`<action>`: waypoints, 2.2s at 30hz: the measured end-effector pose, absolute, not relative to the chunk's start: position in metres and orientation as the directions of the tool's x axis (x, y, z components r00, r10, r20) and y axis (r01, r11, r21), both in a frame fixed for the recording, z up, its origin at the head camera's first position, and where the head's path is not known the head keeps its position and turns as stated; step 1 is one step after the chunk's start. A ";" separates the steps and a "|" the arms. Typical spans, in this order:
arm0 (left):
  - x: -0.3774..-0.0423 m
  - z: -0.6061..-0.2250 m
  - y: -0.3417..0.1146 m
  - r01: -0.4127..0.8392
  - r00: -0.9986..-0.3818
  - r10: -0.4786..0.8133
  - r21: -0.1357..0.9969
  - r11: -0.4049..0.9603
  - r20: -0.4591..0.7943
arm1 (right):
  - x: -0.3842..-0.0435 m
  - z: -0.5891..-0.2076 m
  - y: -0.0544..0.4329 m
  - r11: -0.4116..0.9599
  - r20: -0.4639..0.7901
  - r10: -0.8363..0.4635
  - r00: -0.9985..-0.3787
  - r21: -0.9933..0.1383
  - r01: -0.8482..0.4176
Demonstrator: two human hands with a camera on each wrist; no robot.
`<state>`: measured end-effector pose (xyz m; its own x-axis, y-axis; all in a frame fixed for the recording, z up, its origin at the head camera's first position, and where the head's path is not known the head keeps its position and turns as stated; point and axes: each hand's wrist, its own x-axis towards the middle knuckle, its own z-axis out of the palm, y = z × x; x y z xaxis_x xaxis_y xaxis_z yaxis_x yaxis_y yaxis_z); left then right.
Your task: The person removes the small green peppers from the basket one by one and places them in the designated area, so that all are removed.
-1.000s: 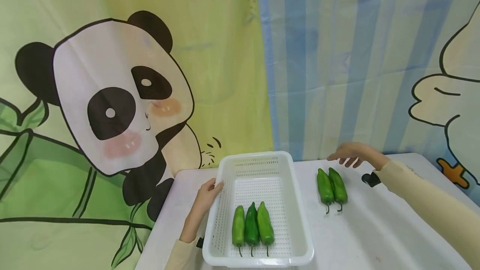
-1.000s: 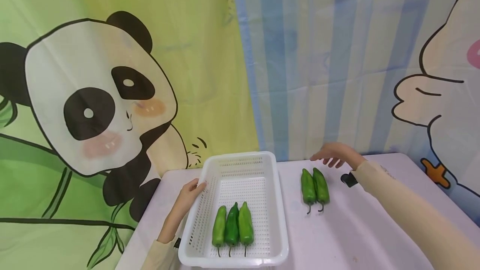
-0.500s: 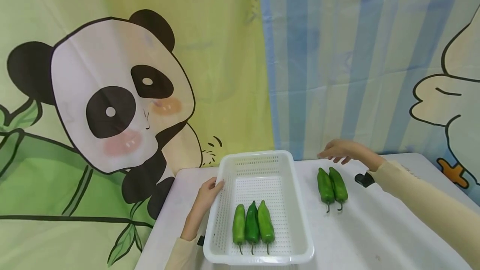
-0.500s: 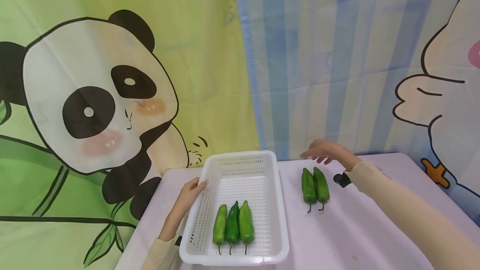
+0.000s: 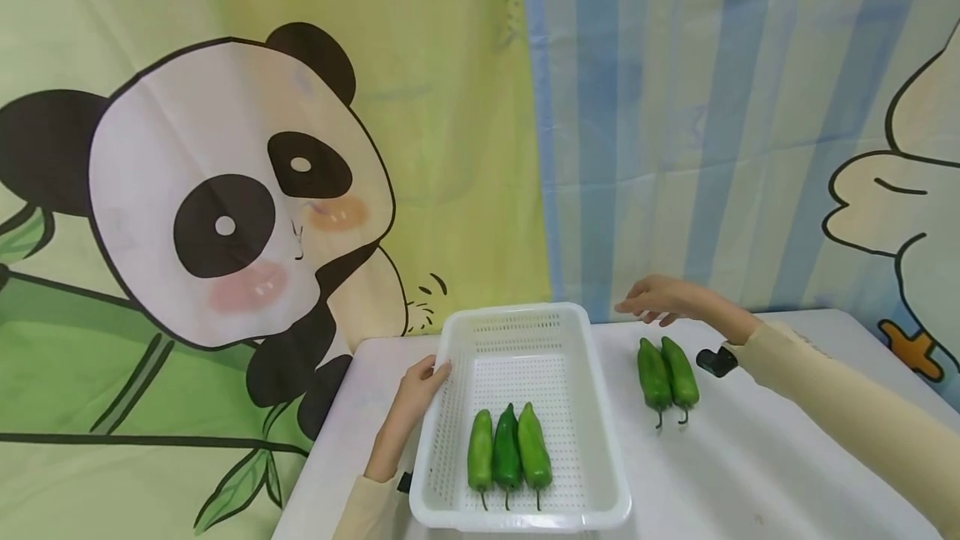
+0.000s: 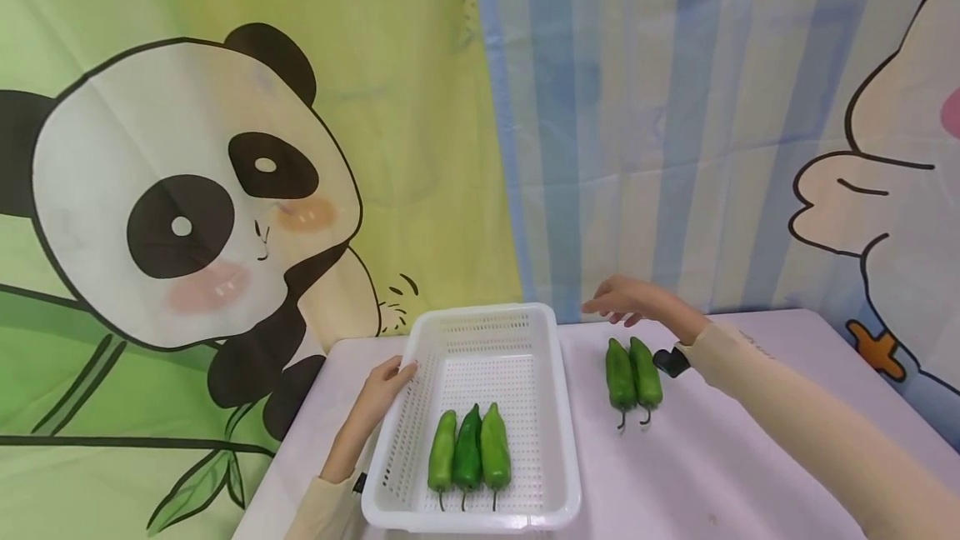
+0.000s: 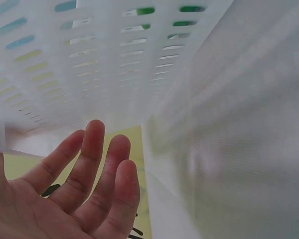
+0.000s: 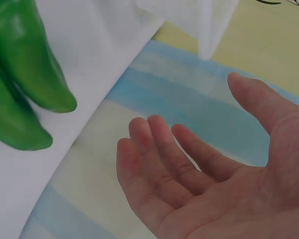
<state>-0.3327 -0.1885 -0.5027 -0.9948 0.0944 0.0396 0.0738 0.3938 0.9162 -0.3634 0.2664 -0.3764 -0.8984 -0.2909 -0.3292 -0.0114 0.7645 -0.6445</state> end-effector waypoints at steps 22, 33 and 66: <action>-0.310 -0.469 -0.179 0.066 -0.995 0.095 0.921 0.385 0.032 | -0.352 -0.358 0.211 0.704 -0.323 -0.362 -0.875 -0.710 -0.029; -0.333 -0.502 -0.188 0.073 -0.996 0.068 0.918 0.389 0.050 | -0.345 -0.359 0.176 0.676 -0.315 -0.443 -0.839 -0.732 -0.083; -0.335 -0.504 -0.189 0.075 -0.995 0.094 0.921 0.381 0.042 | -0.313 -0.404 0.098 0.847 -0.479 -0.440 -0.760 -0.502 -0.174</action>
<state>-0.3354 -0.1891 -0.5037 -0.9947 0.0941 0.0419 0.0749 0.3812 0.9214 -0.3129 0.0976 -0.4040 -0.7598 -0.4399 -0.4788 -0.1740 0.8471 -0.5021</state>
